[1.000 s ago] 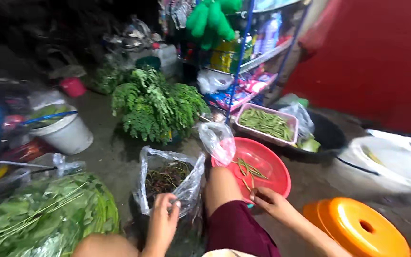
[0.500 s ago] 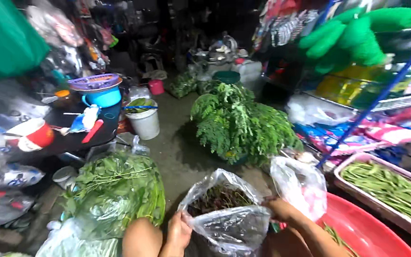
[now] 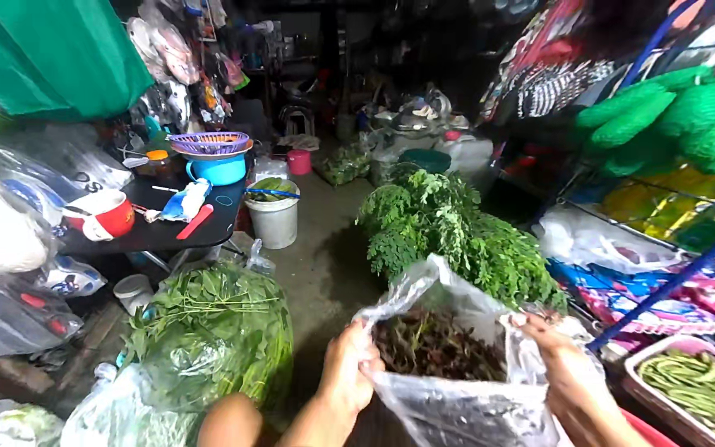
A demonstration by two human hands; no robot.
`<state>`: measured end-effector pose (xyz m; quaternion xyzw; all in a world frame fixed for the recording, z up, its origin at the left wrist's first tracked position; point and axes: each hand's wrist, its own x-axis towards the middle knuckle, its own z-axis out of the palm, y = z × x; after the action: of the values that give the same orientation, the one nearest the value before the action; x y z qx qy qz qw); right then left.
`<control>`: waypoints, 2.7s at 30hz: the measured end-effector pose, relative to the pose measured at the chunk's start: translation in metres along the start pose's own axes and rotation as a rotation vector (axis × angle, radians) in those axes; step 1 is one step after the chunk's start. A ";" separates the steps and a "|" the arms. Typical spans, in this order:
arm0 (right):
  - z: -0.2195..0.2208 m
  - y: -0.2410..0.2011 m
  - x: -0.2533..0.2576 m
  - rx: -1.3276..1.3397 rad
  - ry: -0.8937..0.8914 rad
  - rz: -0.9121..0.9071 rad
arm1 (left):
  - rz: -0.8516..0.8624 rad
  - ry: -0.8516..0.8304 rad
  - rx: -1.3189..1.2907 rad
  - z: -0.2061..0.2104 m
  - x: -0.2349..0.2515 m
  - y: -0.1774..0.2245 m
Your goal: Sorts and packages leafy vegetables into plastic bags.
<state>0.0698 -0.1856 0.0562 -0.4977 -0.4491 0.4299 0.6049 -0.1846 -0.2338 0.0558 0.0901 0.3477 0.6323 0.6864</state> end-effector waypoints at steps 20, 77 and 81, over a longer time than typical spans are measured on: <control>0.111 0.088 -0.086 0.170 -0.365 0.515 | 0.709 -0.350 1.724 0.158 0.130 0.073; 0.101 0.164 -0.032 -1.118 -1.417 -0.546 | -0.106 -0.827 2.095 -0.131 0.062 -0.012; 0.066 0.177 -0.024 -1.123 -1.390 -0.654 | -0.137 -0.908 2.136 -0.127 0.048 -0.021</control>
<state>-0.0126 -0.1708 -0.1151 -0.1982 -0.9663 0.1604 -0.0346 -0.2453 -0.2330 -0.0677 0.8224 0.4302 -0.1116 0.3552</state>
